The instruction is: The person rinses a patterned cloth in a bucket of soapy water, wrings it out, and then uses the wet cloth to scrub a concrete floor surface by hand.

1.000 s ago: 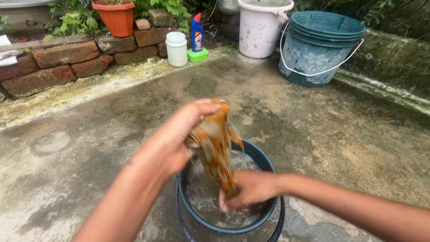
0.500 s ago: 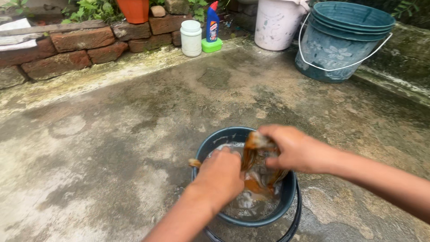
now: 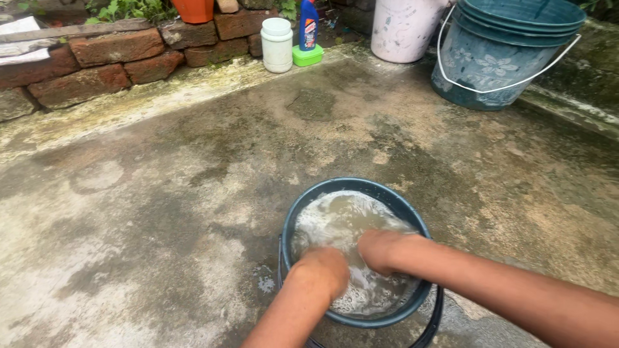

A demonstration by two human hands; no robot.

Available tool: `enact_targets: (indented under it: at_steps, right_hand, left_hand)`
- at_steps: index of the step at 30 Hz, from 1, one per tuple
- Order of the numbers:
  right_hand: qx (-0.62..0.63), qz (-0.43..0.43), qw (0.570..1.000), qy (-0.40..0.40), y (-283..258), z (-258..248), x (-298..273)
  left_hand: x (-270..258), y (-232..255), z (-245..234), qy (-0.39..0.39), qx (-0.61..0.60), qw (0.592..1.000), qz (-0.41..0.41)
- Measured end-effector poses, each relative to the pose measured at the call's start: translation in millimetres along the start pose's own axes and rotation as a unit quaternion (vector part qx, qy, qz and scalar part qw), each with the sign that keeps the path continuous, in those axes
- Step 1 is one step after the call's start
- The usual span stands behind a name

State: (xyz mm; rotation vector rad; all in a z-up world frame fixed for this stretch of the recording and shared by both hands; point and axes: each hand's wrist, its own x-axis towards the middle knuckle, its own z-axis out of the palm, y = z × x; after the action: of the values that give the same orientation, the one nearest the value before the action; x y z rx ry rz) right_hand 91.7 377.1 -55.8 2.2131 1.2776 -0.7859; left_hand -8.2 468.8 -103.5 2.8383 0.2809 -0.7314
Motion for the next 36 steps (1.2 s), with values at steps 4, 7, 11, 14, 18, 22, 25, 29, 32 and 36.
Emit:
enact_targets:
  at_steps: [4, 7, 11, 14, 18, 22, 25, 29, 32, 36]
  right_hand:
    - [0.041, -0.121, 0.983, 0.135, 0.6, -15.1, -21.9]
    - [0.123, -0.038, 0.985, 0.11, 0.5, -61.0, -70.0]
    - [0.184, -0.103, 0.951, 0.226, 2.9, -109.1, -142.1]
    - [0.217, -0.114, 0.925, 0.291, 2.8, -120.5, -166.9]
    - [0.227, -0.135, 0.919, 0.293, 11.6, -105.5, -151.2]
    - [0.262, -0.242, 0.872, 0.335, 20.5, -71.2, -104.3]
    - [0.308, -0.206, 0.878, 0.303, 22.2, -54.7, -79.6]
    - [0.319, -0.068, 0.94, 0.095, 16.9, -44.6, -58.5]
    - [0.243, -0.023, 0.97, 0.024, 14.4, -24.3, -32.5]
    - [0.076, -0.044, 0.995, 0.04, 19.0, 23.1, 15.3]
  left_hand:
    - [-18.7, 7.1, -20.4, 0.015, -0.042, 0.999, -0.011]
    - [-40.5, 14.1, -42.9, 0.085, -0.047, 0.995, -0.034]
    - [-54.0, 18.9, -62.6, 0.231, -0.032, 0.972, -0.025]
    - [-65.4, 22.0, -77.4, 0.304, -0.18, 0.936, 0.006]
    - [-78.6, 20.9, -90.6, 0.273, -0.529, 0.801, 0.065]
    - [-69.9, 14.4, -82.6, 0.386, -0.468, 0.76, 0.232]
    - [-63.6, 11.3, -76.1, 0.33, -0.47, 0.792, 0.208]
    - [-59.0, 15.2, -67.9, 0.201, -0.283, 0.936, 0.056]
    - [-52.0, 17.2, -59.0, 0.132, -0.157, 0.978, -0.016]
    - [-36.2, 11.2, -44.5, 0.039, -0.07, 0.995, -0.065]
